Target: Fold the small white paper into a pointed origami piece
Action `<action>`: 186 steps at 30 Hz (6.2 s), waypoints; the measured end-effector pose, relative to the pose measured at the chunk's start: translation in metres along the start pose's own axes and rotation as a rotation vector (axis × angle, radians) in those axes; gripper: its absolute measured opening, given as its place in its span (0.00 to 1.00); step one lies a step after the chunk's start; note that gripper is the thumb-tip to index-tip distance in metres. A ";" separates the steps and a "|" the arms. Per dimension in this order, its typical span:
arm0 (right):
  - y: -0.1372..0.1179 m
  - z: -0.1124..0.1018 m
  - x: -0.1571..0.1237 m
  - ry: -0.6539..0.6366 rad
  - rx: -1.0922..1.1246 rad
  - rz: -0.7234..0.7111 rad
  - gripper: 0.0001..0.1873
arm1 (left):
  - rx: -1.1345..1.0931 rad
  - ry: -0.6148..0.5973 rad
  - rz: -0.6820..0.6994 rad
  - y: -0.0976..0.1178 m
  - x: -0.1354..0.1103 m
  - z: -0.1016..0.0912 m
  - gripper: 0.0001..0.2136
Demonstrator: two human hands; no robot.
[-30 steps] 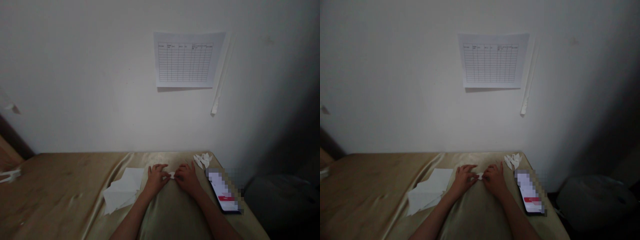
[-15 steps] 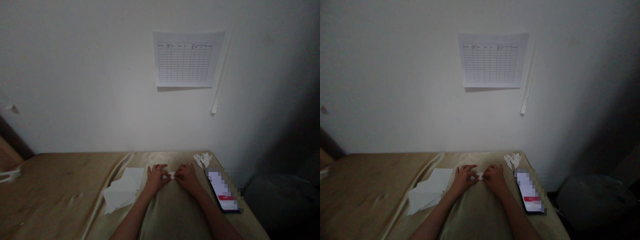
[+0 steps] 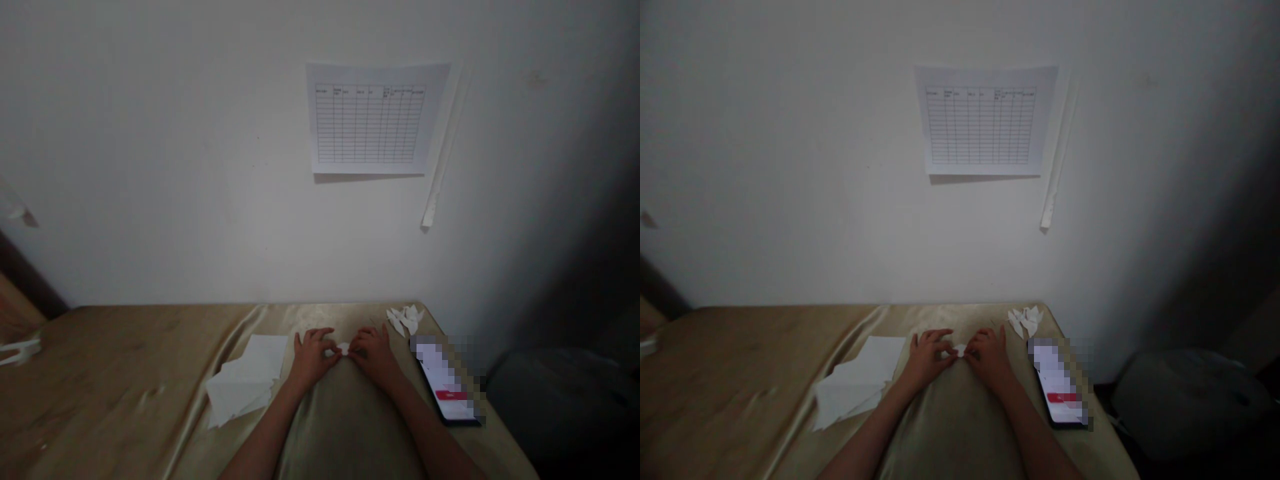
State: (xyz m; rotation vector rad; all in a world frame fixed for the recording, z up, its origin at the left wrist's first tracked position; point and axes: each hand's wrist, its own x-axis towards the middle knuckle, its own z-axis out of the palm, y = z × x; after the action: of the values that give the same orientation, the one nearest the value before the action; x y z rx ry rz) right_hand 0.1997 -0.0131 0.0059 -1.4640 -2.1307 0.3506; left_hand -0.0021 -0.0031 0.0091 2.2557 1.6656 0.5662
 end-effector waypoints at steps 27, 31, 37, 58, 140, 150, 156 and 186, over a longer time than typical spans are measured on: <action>-0.006 0.015 0.006 0.023 -0.027 0.219 0.06 | -0.038 0.035 -0.093 0.005 0.004 0.006 0.03; -0.007 0.017 0.007 0.017 -0.042 0.243 0.05 | -0.032 0.039 -0.102 0.005 0.005 0.008 0.04; -0.007 0.019 0.008 0.019 -0.048 0.261 0.05 | -0.022 0.046 -0.103 0.005 0.006 0.011 0.03; -0.006 0.018 0.009 0.007 -0.023 0.283 0.08 | -0.016 0.012 -0.108 0.009 0.006 0.007 0.10; -0.009 0.018 0.002 0.040 -0.101 0.275 0.11 | 0.095 0.056 0.016 0.001 -0.005 0.010 0.13; -0.008 0.013 0.002 0.045 -0.084 0.248 0.07 | 0.112 0.038 0.008 0.000 -0.003 0.010 0.16; -0.005 0.008 0.003 0.066 -0.137 0.204 0.10 | 0.137 0.054 0.015 -0.001 -0.003 0.009 0.11; -0.004 0.018 0.005 0.062 -0.057 0.092 0.07 | 0.035 0.025 -0.085 0.002 0.003 0.002 0.08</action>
State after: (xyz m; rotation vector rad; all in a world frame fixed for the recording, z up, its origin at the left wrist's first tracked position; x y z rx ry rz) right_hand 0.1848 -0.0083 -0.0058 -1.5886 -2.0451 0.2763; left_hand 0.0014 -0.0007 0.0084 2.1978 1.7875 0.5510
